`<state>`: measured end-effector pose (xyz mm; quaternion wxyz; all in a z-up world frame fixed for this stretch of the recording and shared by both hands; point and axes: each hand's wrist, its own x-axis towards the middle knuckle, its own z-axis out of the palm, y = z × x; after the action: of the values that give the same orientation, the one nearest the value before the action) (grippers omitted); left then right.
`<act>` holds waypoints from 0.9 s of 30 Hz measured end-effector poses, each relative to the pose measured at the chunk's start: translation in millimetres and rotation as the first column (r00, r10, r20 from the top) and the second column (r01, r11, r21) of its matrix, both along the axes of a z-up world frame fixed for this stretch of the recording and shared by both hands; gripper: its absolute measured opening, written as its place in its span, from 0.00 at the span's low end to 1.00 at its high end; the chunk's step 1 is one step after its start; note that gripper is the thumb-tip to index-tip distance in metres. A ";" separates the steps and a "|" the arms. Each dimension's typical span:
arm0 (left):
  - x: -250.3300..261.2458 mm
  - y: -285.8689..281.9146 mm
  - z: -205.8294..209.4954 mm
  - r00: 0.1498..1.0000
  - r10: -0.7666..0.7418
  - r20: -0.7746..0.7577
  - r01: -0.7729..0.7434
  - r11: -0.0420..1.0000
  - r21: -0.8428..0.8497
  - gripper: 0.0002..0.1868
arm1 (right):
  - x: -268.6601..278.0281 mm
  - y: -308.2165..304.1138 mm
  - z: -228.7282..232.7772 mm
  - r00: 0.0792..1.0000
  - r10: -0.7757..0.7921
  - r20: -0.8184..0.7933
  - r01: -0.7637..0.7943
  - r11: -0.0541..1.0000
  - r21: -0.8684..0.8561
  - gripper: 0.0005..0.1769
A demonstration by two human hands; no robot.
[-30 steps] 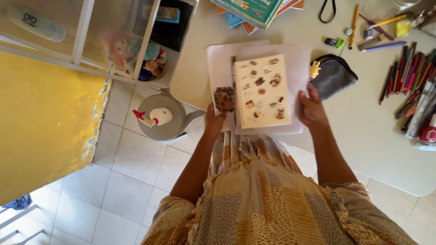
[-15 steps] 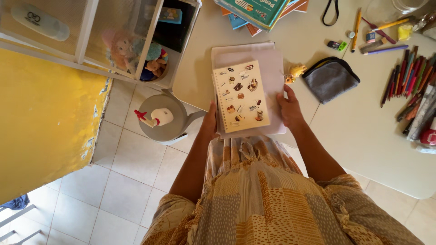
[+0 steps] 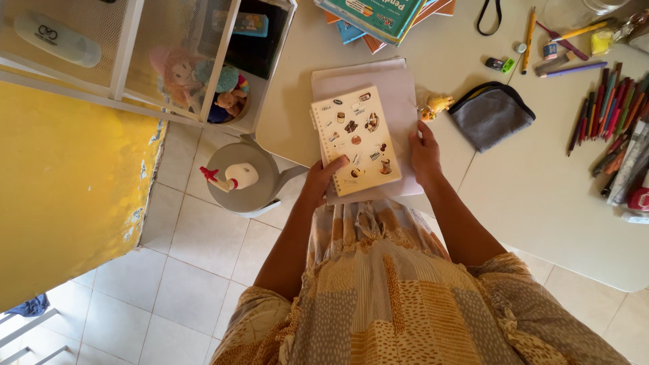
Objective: The person organizes a cluttered desk by placing a pair of glasses into a case and storing it on a shelf. They then close a laptop and place it on the shelf, followed by putting a computer mouse into a pouch and storing it. Finally, they stack several notebooks and books and place them on the shelf.
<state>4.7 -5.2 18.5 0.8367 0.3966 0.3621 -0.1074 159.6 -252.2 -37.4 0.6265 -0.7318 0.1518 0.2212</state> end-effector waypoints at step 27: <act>13.1 -26.8 16.8 0.995 -0.100 -0.003 0.088 0.861 0.501 0.65 | -18.6 -45.2 20.6 0.945 0.226 -0.236 -0.189 0.967 0.172 0.31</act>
<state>17.9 -32.0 35.3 0.7032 0.6184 0.3480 -0.0457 140.9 -297.3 -16.8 0.6273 -0.6613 0.1359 0.3883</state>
